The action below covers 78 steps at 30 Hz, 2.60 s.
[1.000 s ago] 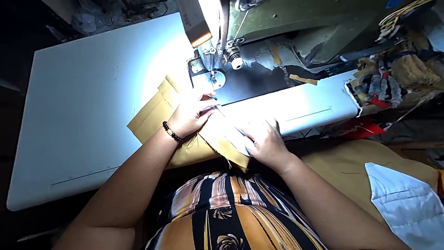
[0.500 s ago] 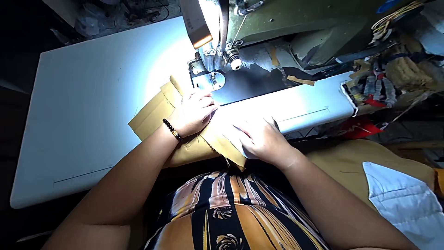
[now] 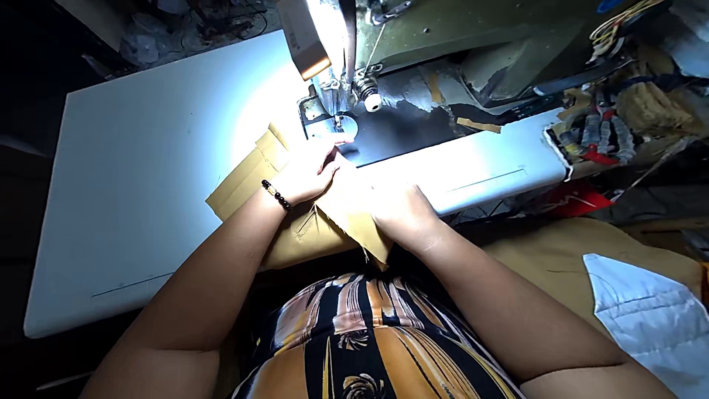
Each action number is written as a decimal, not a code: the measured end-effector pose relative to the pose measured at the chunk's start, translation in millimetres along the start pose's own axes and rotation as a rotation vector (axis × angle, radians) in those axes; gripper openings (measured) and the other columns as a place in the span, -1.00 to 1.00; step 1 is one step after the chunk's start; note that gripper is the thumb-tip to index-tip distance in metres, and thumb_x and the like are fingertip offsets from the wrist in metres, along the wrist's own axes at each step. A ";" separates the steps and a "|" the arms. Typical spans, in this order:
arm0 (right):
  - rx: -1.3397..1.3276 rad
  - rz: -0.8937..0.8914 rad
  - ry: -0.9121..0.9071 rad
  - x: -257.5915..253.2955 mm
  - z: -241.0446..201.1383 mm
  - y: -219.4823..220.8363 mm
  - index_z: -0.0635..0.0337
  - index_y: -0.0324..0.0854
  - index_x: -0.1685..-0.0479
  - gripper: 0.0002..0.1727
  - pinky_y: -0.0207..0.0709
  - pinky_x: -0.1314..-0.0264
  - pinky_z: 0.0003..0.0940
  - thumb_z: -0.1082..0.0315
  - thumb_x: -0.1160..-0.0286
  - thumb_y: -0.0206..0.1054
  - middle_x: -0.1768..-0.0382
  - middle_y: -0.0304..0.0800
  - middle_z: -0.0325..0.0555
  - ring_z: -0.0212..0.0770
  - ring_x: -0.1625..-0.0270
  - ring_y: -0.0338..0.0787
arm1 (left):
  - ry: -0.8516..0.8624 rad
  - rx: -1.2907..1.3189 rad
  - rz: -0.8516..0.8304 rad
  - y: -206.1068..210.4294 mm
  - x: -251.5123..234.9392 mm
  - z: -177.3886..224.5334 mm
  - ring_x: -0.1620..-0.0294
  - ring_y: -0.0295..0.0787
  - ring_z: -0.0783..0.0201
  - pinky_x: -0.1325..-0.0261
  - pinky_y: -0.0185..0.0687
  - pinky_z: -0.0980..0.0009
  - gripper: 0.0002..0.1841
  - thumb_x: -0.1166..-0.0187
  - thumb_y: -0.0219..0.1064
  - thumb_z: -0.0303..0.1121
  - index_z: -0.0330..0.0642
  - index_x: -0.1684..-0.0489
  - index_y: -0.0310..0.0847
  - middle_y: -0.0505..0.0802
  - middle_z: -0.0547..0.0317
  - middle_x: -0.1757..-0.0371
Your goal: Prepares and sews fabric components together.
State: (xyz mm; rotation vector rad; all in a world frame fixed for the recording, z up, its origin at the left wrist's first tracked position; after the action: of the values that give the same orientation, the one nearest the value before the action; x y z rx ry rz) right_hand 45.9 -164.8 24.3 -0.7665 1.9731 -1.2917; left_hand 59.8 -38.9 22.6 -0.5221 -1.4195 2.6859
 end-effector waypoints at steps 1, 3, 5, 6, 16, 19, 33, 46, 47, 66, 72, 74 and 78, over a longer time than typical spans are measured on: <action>-0.007 0.009 0.033 -0.2 5.8 3.8 0.43 0.74 0.01 -0.78 0.69 0.24 0.11 0.50 -0.56 0.24 0.15 0.81 0.24 0.20 0.17 0.86 | -0.011 0.018 0.041 -1.0 -0.1 -1.3 -0.20 0.73 0.12 -0.39 0.52 0.16 -0.59 -0.65 0.15 -0.43 -0.33 -0.46 0.52 0.84 -0.03 -0.08; -0.048 0.019 0.130 -0.9 18.9 10.6 0.32 0.60 -0.43 -0.57 0.70 0.19 0.15 0.43 -0.59 0.22 0.06 0.83 0.21 0.21 0.15 0.85 | -0.015 0.052 0.108 -2.3 0.6 -3.6 -0.09 0.74 0.24 -0.33 0.57 0.30 -0.68 -0.66 0.16 -0.45 -0.36 -0.32 0.51 0.84 0.02 0.05; -0.085 0.056 0.198 -0.4 25.3 8.2 0.23 0.54 -0.49 -0.55 0.65 0.34 0.12 0.39 -0.64 0.19 0.38 0.78 0.15 0.20 0.33 0.83 | -0.023 0.076 0.126 -1.6 0.7 -5.2 0.04 0.68 0.29 -0.17 0.55 0.35 -0.84 -0.68 0.16 -0.45 -0.32 -0.02 0.59 0.76 0.08 0.18; -0.096 0.096 0.196 -0.2 26.7 6.4 0.22 0.59 -0.33 -0.67 0.64 0.40 0.08 0.38 -0.66 0.17 0.45 0.74 0.10 0.15 0.38 0.82 | -0.026 0.086 0.120 -0.8 0.9 -6.7 0.04 0.66 0.30 -0.16 0.49 0.33 -0.84 -0.68 0.14 -0.46 -0.26 0.13 0.65 0.76 0.12 0.21; -0.302 0.329 0.007 9.1 25.6 -3.7 0.21 0.79 0.44 -0.69 0.60 0.40 -0.16 0.15 -0.54 0.42 0.53 0.75 -0.08 -0.16 0.42 0.76 | 0.002 0.055 -0.028 -0.8 3.2 -11.1 -0.09 0.68 0.22 -0.22 0.45 0.25 -0.77 -0.53 0.34 -0.31 -0.11 0.09 0.93 0.88 0.13 0.11; -0.254 0.308 0.013 10.8 26.2 1.4 0.20 0.83 0.42 -0.66 0.63 0.41 -0.18 0.14 -0.58 0.38 0.55 0.77 -0.10 -0.17 0.45 0.79 | 0.025 0.009 -0.066 2.0 4.5 -8.9 -0.05 0.65 0.23 -0.20 0.42 0.27 -0.79 -0.57 0.32 -0.29 -0.09 0.16 0.91 0.81 0.16 0.17; -0.138 0.193 0.055 7.4 31.1 13.5 0.20 0.76 0.46 -0.62 0.45 -0.38 0.26 0.17 -0.62 0.19 0.24 0.84 0.06 0.21 -0.19 0.76 | -0.010 0.039 -0.094 -0.6 -6.0 -20.9 0.04 0.65 0.31 -0.07 0.50 0.34 -0.81 -0.50 0.39 -0.28 -0.18 0.41 0.83 0.77 0.14 0.19; -0.105 0.021 0.064 2.8 22.9 18.0 0.16 0.79 0.33 -0.62 0.45 -0.31 0.25 0.14 -0.66 0.14 0.19 0.81 0.05 0.15 -0.15 0.75 | -0.354 -0.473 -0.041 31.5 29.7 46.9 -0.33 0.68 -0.18 -0.27 0.59 -0.21 -0.65 -0.75 0.14 -0.27 -0.32 -0.18 0.74 0.75 -0.20 -0.26; -0.103 0.050 0.026 4.3 19.6 16.4 0.16 0.78 0.39 -0.62 0.49 -0.24 0.24 0.14 -0.63 0.16 0.25 0.80 0.03 0.13 -0.07 0.77 | -0.445 -0.475 -0.074 43.3 44.7 48.8 -0.67 0.42 -0.22 -0.48 0.33 -0.40 -0.48 -0.76 0.02 -0.17 -0.28 -0.54 0.55 0.55 -0.20 -0.63; -0.165 0.050 -0.121 -43.7 40.4 16.4 0.00 0.88 -0.06 -0.65 0.39 -0.17 0.01 0.20 -0.64 0.16 0.16 0.71 -0.07 0.01 -0.05 0.64 | -0.205 -0.364 -0.173 20.5 0.2 -29.2 -0.91 -0.05 -0.14 -0.56 -0.31 -0.69 -0.33 -0.66 -0.11 0.03 0.09 -0.82 0.27 0.24 0.07 -0.89; -0.148 0.069 -0.118 -42.9 40.0 16.5 -0.06 0.88 -0.08 -0.66 0.39 -0.15 0.00 0.20 -0.64 0.16 0.13 0.71 -0.09 -0.01 -0.06 0.64 | -0.220 -0.421 -0.190 21.3 -1.5 -31.4 -0.91 -0.07 -0.19 -0.51 -0.29 -0.71 -0.33 -0.66 -0.13 0.05 0.15 -0.80 0.27 0.22 0.06 -0.89; -0.141 0.065 -0.114 -41.5 39.8 16.9 -0.06 0.88 -0.10 -0.65 0.38 -0.17 0.00 0.21 -0.66 0.15 0.12 0.71 -0.08 0.00 -0.07 0.64 | -0.212 -0.424 -0.165 20.3 0.1 -29.8 -0.91 -0.08 -0.18 -0.58 -0.29 -0.63 -0.33 -0.66 -0.13 0.06 0.15 -0.81 0.28 0.25 0.07 -0.88; -0.121 0.059 -0.105 -38.6 38.1 15.6 -0.06 0.88 -0.13 -0.64 0.39 -0.20 0.03 0.19 -0.68 0.15 0.08 0.72 -0.04 0.04 -0.11 0.64 | -0.149 -0.352 -0.128 18.2 2.0 -21.9 -0.81 0.23 -0.09 -0.59 -0.26 -0.63 -0.37 -0.72 -0.10 -0.03 -0.04 -0.76 0.35 0.50 0.03 -0.72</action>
State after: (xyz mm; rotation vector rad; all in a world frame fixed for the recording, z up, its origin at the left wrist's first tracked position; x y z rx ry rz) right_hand 97.5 -151.1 6.0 -0.8103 1.9877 -1.0842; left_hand 66.9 -31.7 -4.1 -0.2405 -1.9111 2.4295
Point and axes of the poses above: each hand's wrist, its own x-axis away from the middle knuckle, its own y-axis out of the palm, z = x × y, the point moved 10 cm from there along -x, towards the middle knuckle
